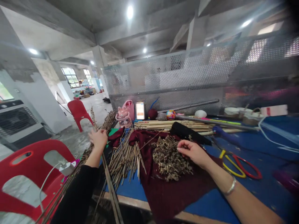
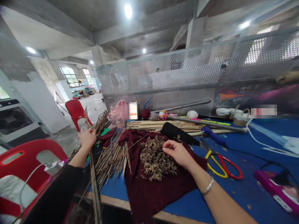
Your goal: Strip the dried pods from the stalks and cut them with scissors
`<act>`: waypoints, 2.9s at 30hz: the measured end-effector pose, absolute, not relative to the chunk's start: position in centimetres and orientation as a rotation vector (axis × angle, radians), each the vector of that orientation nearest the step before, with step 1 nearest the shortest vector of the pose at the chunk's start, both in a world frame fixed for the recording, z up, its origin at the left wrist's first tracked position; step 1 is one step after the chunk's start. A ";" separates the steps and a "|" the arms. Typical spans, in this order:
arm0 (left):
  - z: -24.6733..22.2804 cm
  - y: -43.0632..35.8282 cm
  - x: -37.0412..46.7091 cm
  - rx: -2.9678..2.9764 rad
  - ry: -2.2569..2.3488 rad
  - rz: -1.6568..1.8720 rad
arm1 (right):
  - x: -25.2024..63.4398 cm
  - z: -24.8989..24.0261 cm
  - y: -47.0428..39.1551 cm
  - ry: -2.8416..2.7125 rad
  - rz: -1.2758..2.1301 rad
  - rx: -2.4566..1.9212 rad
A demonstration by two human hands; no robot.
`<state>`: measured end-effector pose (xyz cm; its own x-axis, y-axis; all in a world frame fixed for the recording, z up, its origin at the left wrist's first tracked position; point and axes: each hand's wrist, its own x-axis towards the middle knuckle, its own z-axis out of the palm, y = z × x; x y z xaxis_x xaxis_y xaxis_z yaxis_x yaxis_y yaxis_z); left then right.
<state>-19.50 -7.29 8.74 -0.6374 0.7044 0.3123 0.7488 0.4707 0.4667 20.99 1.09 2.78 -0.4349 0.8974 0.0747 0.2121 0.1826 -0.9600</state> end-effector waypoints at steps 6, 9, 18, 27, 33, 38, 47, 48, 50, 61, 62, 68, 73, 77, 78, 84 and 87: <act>9.1 -8.2 -13.1 -1.615 -2.463 -0.984 | 20.8 2.3 1.3 -1.875 1.094 -1.033; 8.3 -8.5 -7.7 -2.074 -2.487 -1.021 | 20.8 2.2 1.4 -1.916 0.971 -1.007; 7.7 -9.7 -15.3 -1.056 -2.754 -0.261 | 20.9 1.6 1.5 -1.950 0.801 -1.052; 6.1 -11.2 -21.7 -1.441 -2.789 0.102 | 20.8 1.5 1.1 -1.977 0.643 -1.125; 4.2 -12.2 -22.6 -1.505 -2.728 0.202 | 20.8 2.8 0.7 -1.976 0.553 -1.166; 4.2 -12.9 -20.8 -1.336 -2.718 0.075 | 21.7 5.9 -5.2 -2.259 0.388 -1.243; 9.4 -7.6 -9.3 -2.156 -2.195 -0.275 | 22.9 5.7 -10.8 -2.788 0.538 -1.252; 9.1 -6.7 -7.9 -2.215 -2.172 -0.242 | 23.0 6.4 -10.3 -2.773 0.542 -1.228; 8.1 -5.0 -5.7 -2.268 -2.223 -0.120 | 23.0 8.3 -8.9 -2.748 0.547 -1.133; 8.3 -6.6 -8.5 -2.050 -2.393 -0.451 | 23.2 6.7 2.5 -1.820 1.040 -0.947; 8.2 -7.0 -9.6 -1.974 -2.456 -0.425 | 23.0 5.7 2.8 -1.741 1.136 -0.952; 7.6 -7.0 -11.2 -1.574 -2.596 -0.165 | 21.6 3.3 1.7 -1.497 1.446 -0.900; 9.8 -4.8 -1.9 -2.219 -2.187 -0.740 | 20.9 3.7 0.7 -1.532 1.305 -0.926; 8.8 -3.9 5.8 -2.799 -2.101 -0.906 | 20.7 3.6 0.3 -1.511 1.054 -0.980; 8.2 -3.9 7.0 -2.859 -2.066 -0.966 | 20.8 3.6 0.2 -1.487 1.039 -0.992; 6.6 -5.2 7.6 -2.649 -2.086 -1.183 | 21.0 3.6 0.0 -1.462 1.368 -0.940; 6.6 -6.2 6.1 -2.463 -2.197 -1.100 | 21.0 3.6 0.0 -1.553 1.276 -0.972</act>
<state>6.12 -6.21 6.59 0.0308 0.9737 0.2257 0.7643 -0.1685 0.6225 20.96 0.04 3.59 -0.3083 0.9399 0.1470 0.0385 0.1667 -0.9853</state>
